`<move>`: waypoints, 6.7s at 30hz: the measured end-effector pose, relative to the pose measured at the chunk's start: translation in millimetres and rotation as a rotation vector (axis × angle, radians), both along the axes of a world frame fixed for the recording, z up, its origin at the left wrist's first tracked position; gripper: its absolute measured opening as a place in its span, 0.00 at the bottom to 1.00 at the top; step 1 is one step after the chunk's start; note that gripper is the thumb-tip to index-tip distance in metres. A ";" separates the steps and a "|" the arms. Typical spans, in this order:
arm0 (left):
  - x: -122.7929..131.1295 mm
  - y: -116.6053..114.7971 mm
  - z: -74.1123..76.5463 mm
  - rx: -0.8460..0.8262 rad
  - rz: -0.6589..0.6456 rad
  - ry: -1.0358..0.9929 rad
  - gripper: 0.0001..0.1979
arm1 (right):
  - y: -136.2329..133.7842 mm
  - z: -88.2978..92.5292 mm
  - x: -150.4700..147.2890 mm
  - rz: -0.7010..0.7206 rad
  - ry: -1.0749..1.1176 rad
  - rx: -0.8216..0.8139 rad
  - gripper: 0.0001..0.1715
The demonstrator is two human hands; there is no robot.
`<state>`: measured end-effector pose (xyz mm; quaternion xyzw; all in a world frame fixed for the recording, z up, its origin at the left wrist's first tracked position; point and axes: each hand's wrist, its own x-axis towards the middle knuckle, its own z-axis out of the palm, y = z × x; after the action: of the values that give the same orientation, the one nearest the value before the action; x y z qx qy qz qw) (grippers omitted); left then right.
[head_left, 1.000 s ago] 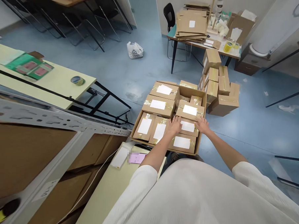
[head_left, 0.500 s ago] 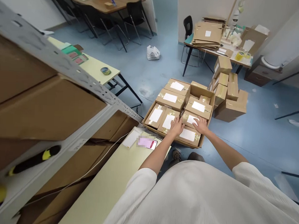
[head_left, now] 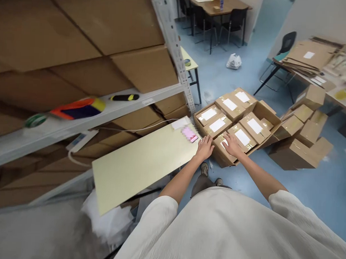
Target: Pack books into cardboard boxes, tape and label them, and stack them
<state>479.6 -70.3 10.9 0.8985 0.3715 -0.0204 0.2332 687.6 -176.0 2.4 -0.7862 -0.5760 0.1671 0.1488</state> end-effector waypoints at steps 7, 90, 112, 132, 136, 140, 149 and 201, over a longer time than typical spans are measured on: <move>-94.5 -37.7 13.0 0.019 0.270 0.007 0.34 | 21.6 9.5 -72.7 0.258 -0.019 -0.017 0.34; -933.1 -506.4 -16.9 -0.119 1.884 -0.151 0.23 | -169.0 -60.0 -1184.0 2.197 -0.644 -0.150 0.65; -932.0 -512.5 -8.6 -0.037 1.874 -0.142 0.18 | -169.7 2.1 -1184.1 2.150 -0.325 -0.144 0.21; -888.0 -373.8 80.2 0.492 1.765 -0.091 0.33 | -20.7 104.5 -1093.3 1.369 0.869 -0.033 0.24; -843.4 -309.9 83.3 0.448 1.644 -0.113 0.33 | 44.3 104.5 -1019.8 1.219 0.879 0.028 0.23; -782.1 -245.2 67.7 0.326 1.483 -0.158 0.33 | 107.8 76.6 -922.2 1.018 0.860 0.000 0.21; -652.9 -139.5 20.7 -0.002 1.130 -0.168 0.31 | 185.5 -6.6 -688.3 0.301 0.797 -0.172 0.12; -585.7 52.0 -111.8 -0.421 0.656 -0.020 0.30 | 247.7 -100.2 -584.3 0.679 -0.142 -0.582 0.39</move>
<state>-106.1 -18.3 -100.9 0.6645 0.6245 -0.0120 0.4103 103.3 71.7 -97.8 -0.5712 -0.7391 0.3073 -0.1818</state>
